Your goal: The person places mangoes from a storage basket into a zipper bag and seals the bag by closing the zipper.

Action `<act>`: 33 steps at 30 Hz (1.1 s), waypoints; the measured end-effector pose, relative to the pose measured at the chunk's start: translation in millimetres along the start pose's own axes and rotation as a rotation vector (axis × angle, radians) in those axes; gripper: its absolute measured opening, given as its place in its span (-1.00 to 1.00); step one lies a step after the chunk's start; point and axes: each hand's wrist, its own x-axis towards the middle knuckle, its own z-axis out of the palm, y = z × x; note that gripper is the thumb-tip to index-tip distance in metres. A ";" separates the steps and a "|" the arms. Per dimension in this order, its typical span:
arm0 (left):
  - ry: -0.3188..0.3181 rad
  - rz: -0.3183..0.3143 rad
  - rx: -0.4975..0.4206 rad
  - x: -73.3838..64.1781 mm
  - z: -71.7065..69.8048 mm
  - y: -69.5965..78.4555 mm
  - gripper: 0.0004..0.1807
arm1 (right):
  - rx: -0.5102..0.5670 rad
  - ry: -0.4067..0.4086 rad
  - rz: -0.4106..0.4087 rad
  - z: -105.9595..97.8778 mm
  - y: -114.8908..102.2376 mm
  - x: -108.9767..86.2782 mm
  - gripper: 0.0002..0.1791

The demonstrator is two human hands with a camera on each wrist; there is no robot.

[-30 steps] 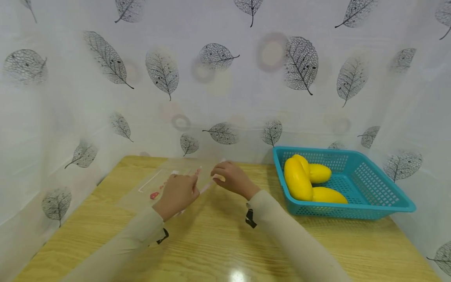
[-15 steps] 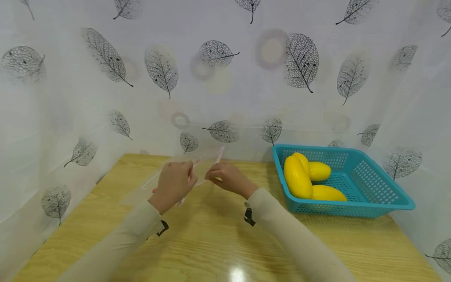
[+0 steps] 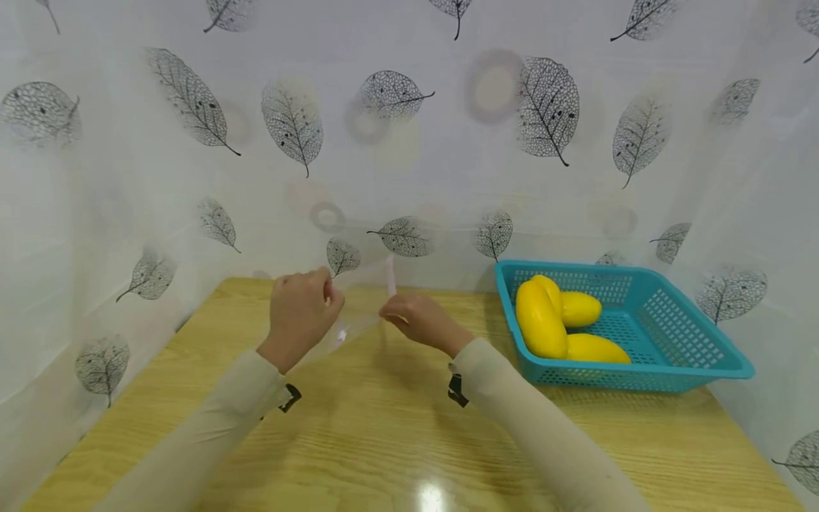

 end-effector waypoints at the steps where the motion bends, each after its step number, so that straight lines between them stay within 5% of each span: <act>1: -0.018 0.009 -0.006 0.5 -0.8 0.2 -0.80 | 0.004 0.009 -0.004 -0.5 -0.4 0.3 -0.82; 7: -0.128 0.099 -0.047 6.5 -6.0 0.3 -0.84 | 0.018 0.016 0.017 -3.3 -2.4 1.9 -0.79; 9: -0.168 0.157 -0.077 11.2 -7.4 -1.8 -0.94 | 0.025 0.009 0.030 -5.4 -2.5 1.3 -0.80; 14: -0.339 0.343 -0.135 25.4 -13.9 -8.0 -0.72 | 0.024 0.013 0.032 -11.5 -1.4 0.4 -0.82; 19: -0.429 0.436 -0.090 38.8 -21.3 -13.6 -0.75 | 0.028 0.029 0.021 -14.0 -0.2 -0.3 -0.83; 25: -0.350 0.502 0.002 49.7 -27.3 -17.6 -0.83 | 0.010 0.062 0.019 -16.9 2.7 -4.3 -0.84; 33: -0.047 0.471 0.050 54.7 -31.1 -13.6 -0.87 | 0.007 0.121 0.031 -21.4 6.9 -4.9 -0.87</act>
